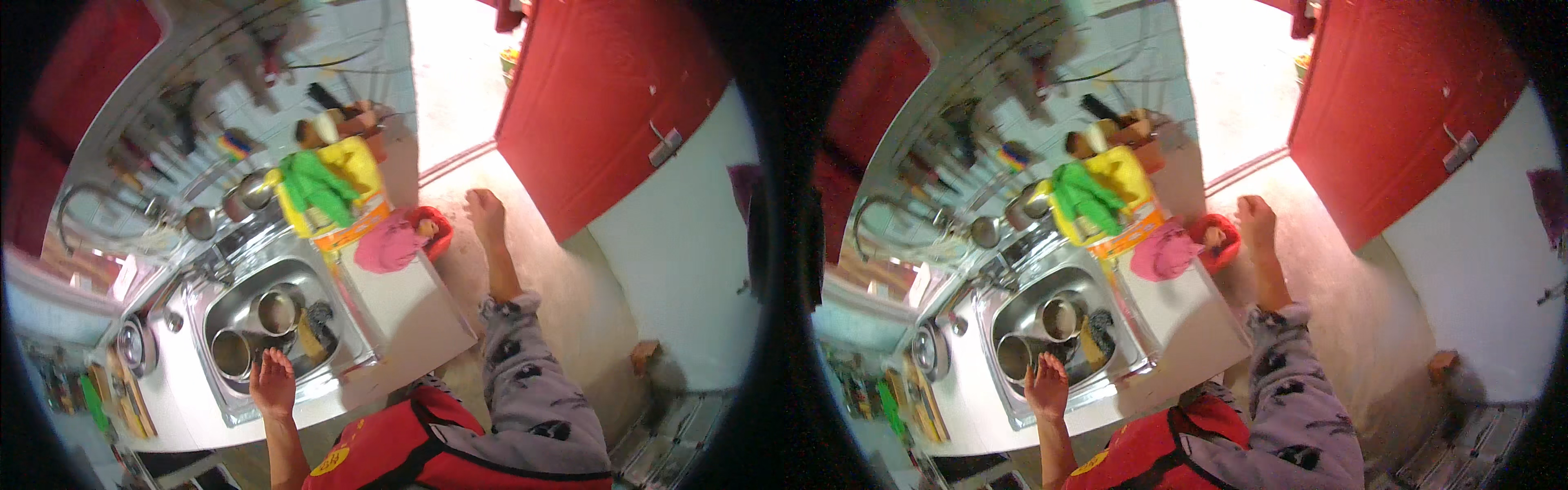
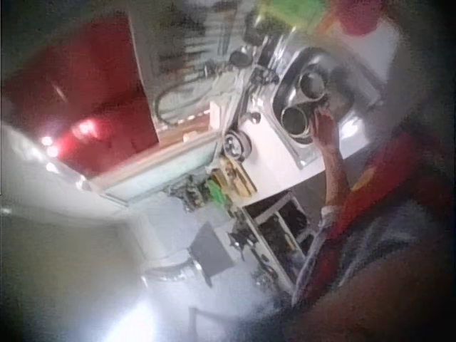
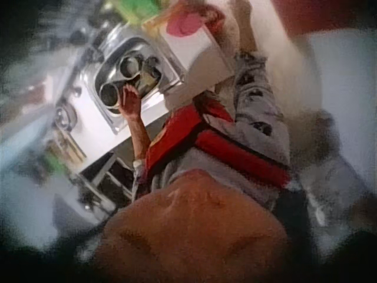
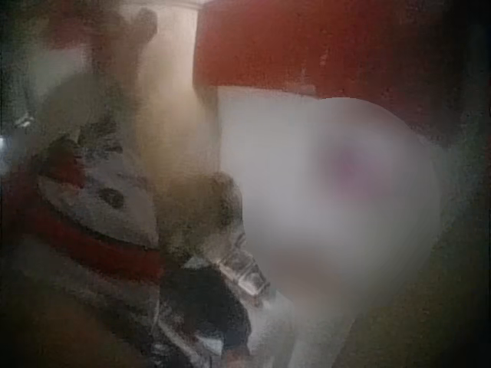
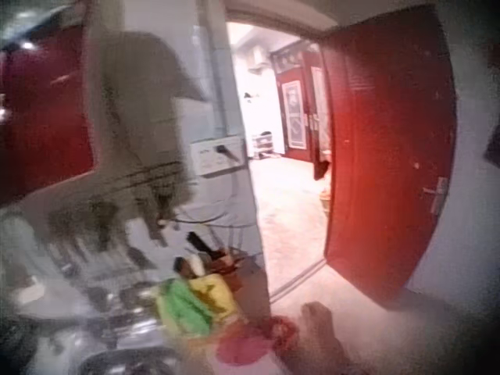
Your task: The person transfers cooked meat from a plastic bag into a metal bowl, then places the bowl into a steamer pot with buns. They pour soup into a bowl and place it in the steamer as well. The person then packs noodles and vegetables into separate plastic bags and washes their hands.
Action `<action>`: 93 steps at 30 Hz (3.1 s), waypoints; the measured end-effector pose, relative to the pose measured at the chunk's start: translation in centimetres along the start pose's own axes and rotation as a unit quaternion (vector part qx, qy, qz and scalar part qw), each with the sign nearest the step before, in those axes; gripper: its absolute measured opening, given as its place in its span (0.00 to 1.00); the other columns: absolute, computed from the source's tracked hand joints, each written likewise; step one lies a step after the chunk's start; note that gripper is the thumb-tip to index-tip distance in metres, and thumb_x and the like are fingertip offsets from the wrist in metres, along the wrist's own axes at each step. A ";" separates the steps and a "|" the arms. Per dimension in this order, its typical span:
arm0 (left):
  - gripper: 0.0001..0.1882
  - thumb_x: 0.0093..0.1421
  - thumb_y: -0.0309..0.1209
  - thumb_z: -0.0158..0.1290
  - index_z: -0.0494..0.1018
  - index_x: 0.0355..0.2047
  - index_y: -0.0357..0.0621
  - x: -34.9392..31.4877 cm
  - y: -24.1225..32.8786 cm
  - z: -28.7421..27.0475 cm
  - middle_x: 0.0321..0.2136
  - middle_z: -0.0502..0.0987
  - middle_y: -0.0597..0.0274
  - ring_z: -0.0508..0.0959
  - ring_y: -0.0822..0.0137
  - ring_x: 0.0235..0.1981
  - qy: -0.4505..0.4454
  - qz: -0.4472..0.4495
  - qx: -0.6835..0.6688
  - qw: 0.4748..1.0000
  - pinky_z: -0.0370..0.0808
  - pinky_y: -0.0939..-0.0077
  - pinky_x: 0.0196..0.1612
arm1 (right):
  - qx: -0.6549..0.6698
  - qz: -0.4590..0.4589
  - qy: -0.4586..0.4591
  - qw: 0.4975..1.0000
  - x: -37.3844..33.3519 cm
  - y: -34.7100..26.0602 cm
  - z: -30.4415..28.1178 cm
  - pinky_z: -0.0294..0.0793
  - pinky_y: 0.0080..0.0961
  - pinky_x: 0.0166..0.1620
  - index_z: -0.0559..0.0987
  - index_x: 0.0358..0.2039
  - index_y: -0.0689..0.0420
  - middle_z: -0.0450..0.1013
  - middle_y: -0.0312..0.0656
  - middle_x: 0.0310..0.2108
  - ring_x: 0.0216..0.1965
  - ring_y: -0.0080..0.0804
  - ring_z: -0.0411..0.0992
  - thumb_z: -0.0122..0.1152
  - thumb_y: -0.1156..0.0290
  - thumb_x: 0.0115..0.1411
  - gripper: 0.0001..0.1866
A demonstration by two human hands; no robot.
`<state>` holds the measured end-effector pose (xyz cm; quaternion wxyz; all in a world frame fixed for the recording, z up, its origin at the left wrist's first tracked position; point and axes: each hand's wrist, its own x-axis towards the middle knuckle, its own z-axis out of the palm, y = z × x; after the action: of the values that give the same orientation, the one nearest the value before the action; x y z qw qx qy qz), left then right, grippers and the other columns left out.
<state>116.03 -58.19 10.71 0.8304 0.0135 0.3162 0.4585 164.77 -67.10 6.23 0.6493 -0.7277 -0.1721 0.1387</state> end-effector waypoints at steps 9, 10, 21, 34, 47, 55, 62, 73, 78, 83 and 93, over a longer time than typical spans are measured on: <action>0.16 0.56 0.32 0.49 0.69 0.39 0.30 -9.8 11.3 -9.6 0.42 0.72 0.47 0.70 0.54 0.48 -0.104 0.090 -0.190 0.972 0.64 0.60 0.55 | 0.106 0.005 -0.135 0.985 -14.8 -4.6 5.9 0.67 0.12 0.27 0.75 0.38 0.56 0.74 0.35 0.30 0.26 0.17 0.69 0.54 0.56 0.55 0.17; 0.16 0.56 0.32 0.49 0.69 0.39 0.30 -11.8 12.9 -10.4 0.42 0.72 0.47 0.69 0.53 0.48 -0.097 0.096 -0.227 0.964 0.63 0.59 0.55 | 0.112 0.027 -0.121 0.986 -17.1 -5.8 7.7 0.67 0.12 0.27 0.74 0.39 0.56 0.73 0.34 0.29 0.25 0.17 0.68 0.55 0.55 0.55 0.18; 0.15 0.58 0.32 0.47 0.71 0.37 0.31 -37.3 29.3 -30.1 0.39 0.74 0.48 0.73 0.56 0.44 -0.047 0.425 -0.290 0.856 0.68 0.63 0.51 | 0.307 0.130 -0.493 0.804 -49.1 -16.7 34.6 0.65 0.17 0.25 0.73 0.35 0.57 0.73 0.38 0.28 0.24 0.20 0.66 0.51 0.64 0.60 0.10; 0.15 0.57 0.33 0.48 0.70 0.39 0.32 -51.0 37.6 -46.8 0.38 0.74 0.51 0.72 0.59 0.42 0.049 0.630 -0.380 0.676 0.70 0.65 0.47 | 0.259 0.195 -0.725 0.607 -80.5 -20.3 57.8 0.67 0.18 0.25 0.72 0.32 0.57 0.72 0.40 0.27 0.22 0.21 0.66 0.49 0.62 0.61 0.12; 0.14 0.57 0.34 0.48 0.70 0.38 0.35 -57.0 58.2 -55.2 0.38 0.73 0.55 0.72 0.60 0.42 0.097 0.707 -0.385 0.585 0.69 0.66 0.48 | 0.218 0.258 -0.793 0.507 -106.4 -23.4 79.7 0.67 0.21 0.26 0.72 0.33 0.58 0.72 0.40 0.26 0.22 0.23 0.66 0.48 0.63 0.60 0.11; 0.13 0.56 0.32 0.48 0.70 0.37 0.33 -56.5 73.0 -62.7 0.38 0.73 0.53 0.72 0.59 0.42 0.092 0.659 -0.378 0.643 0.69 0.66 0.48 | 0.216 0.269 -0.767 0.540 -113.1 -23.3 85.9 0.65 0.17 0.26 0.73 0.31 0.56 0.72 0.36 0.26 0.21 0.19 0.65 0.51 0.63 0.59 0.10; 0.14 0.56 0.32 0.49 0.70 0.37 0.33 -55.1 89.7 -65.5 0.38 0.74 0.52 0.72 0.58 0.42 0.030 0.578 -0.332 0.745 0.68 0.64 0.49 | 0.258 0.240 -0.632 0.690 -109.2 -23.5 89.6 0.65 0.14 0.24 0.72 0.32 0.55 0.70 0.34 0.24 0.21 0.17 0.65 0.51 0.63 0.59 0.09; 0.10 0.55 0.29 0.50 0.72 0.36 0.37 -46.9 101.9 -71.3 0.36 0.76 0.54 0.74 0.59 0.41 0.036 0.443 -0.321 0.836 0.70 0.64 0.49 | 0.223 0.323 -0.602 0.696 -115.6 -20.6 97.2 0.63 0.14 0.23 0.72 0.32 0.56 0.70 0.34 0.24 0.20 0.19 0.63 0.52 0.62 0.58 0.10; 0.10 0.55 0.28 0.50 0.71 0.36 0.37 -45.1 108.6 -72.7 0.37 0.75 0.54 0.74 0.59 0.42 0.082 0.441 -0.313 0.837 0.70 0.65 0.49 | 0.228 0.316 -0.644 0.658 -119.2 -20.8 106.4 0.64 0.15 0.25 0.73 0.32 0.55 0.72 0.35 0.27 0.23 0.19 0.65 0.51 0.63 0.59 0.09; 0.11 0.55 0.28 0.51 0.70 0.39 0.37 -42.6 114.4 -72.8 0.37 0.75 0.54 0.74 0.59 0.42 0.146 0.436 -0.295 0.838 0.70 0.65 0.49 | 0.198 0.335 -0.693 0.607 -123.5 -22.4 115.2 0.66 0.17 0.28 0.73 0.33 0.54 0.71 0.34 0.28 0.24 0.21 0.66 0.50 0.64 0.60 0.08; 0.10 0.55 0.26 0.51 0.70 0.38 0.37 -37.8 118.7 -73.1 0.35 0.76 0.55 0.75 0.61 0.39 0.169 0.391 -0.317 0.848 0.72 0.69 0.46 | 0.176 0.367 -0.716 0.567 -128.0 -24.0 125.9 0.65 0.20 0.27 0.73 0.32 0.55 0.70 0.35 0.25 0.23 0.23 0.65 0.52 0.62 0.57 0.10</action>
<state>-27.00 -38.06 8.77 0.4757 -0.2056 0.2578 0.8155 -6.01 -6.92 12.42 0.3223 -0.2626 -0.2706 0.8683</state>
